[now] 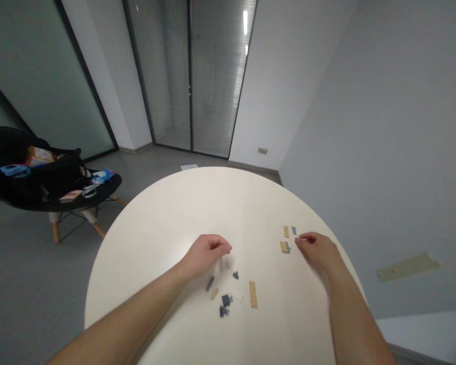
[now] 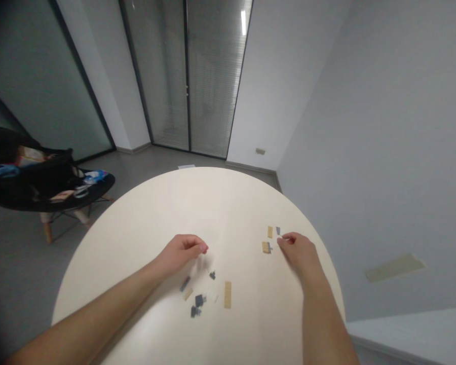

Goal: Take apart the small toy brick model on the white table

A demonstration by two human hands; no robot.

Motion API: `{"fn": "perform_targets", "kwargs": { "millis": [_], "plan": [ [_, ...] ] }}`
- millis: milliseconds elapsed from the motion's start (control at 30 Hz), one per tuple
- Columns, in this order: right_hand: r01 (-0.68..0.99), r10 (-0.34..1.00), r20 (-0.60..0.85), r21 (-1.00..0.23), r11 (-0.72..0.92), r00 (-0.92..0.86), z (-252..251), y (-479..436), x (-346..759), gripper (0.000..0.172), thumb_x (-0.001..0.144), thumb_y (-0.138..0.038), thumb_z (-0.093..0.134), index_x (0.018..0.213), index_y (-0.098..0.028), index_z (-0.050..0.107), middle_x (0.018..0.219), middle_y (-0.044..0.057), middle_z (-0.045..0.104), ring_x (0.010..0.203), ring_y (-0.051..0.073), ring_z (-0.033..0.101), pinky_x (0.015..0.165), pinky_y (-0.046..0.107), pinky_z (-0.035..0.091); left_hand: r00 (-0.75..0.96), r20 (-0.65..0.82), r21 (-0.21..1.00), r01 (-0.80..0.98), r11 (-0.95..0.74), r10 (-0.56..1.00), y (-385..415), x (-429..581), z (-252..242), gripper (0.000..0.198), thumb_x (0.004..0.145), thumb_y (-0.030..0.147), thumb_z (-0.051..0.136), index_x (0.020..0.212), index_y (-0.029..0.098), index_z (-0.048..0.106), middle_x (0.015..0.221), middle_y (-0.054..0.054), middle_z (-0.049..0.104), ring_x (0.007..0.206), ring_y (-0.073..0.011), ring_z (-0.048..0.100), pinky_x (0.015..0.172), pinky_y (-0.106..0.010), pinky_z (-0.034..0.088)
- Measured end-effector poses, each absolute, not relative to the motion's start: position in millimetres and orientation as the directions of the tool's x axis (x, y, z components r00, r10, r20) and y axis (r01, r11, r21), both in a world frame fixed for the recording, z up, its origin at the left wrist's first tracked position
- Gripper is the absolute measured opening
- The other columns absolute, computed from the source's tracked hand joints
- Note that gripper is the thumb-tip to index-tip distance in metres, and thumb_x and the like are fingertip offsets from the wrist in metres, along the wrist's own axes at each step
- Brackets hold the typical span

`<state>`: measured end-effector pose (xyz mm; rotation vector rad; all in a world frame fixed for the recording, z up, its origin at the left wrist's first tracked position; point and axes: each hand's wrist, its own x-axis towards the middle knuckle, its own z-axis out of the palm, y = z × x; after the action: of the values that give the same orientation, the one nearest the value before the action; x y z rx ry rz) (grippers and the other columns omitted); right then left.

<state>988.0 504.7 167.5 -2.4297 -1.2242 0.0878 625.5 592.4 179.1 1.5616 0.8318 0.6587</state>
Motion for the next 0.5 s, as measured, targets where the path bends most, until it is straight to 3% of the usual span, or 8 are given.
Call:
{"fn": "perform_targets", "kwargs": {
  "millis": [500],
  "plan": [
    [0.762,0.792,0.110,-0.380,-0.525,0.601,166.0,513.0,977.5,0.019,0.071,-0.035,0.063,0.077,-0.019,0.072,0.078,0.007,0.072,0.071,0.020,0.063,0.063,0.030,0.042,0.638,0.008,0.918,0.300,-0.258,0.770,591.1,622.0,177.6,0.026,0.082,0.037,0.059,0.083,0.016,0.074,0.068,-0.001,0.065,0.060,-0.0138,0.052,0.055,-0.023,0.036]
  ]
}}
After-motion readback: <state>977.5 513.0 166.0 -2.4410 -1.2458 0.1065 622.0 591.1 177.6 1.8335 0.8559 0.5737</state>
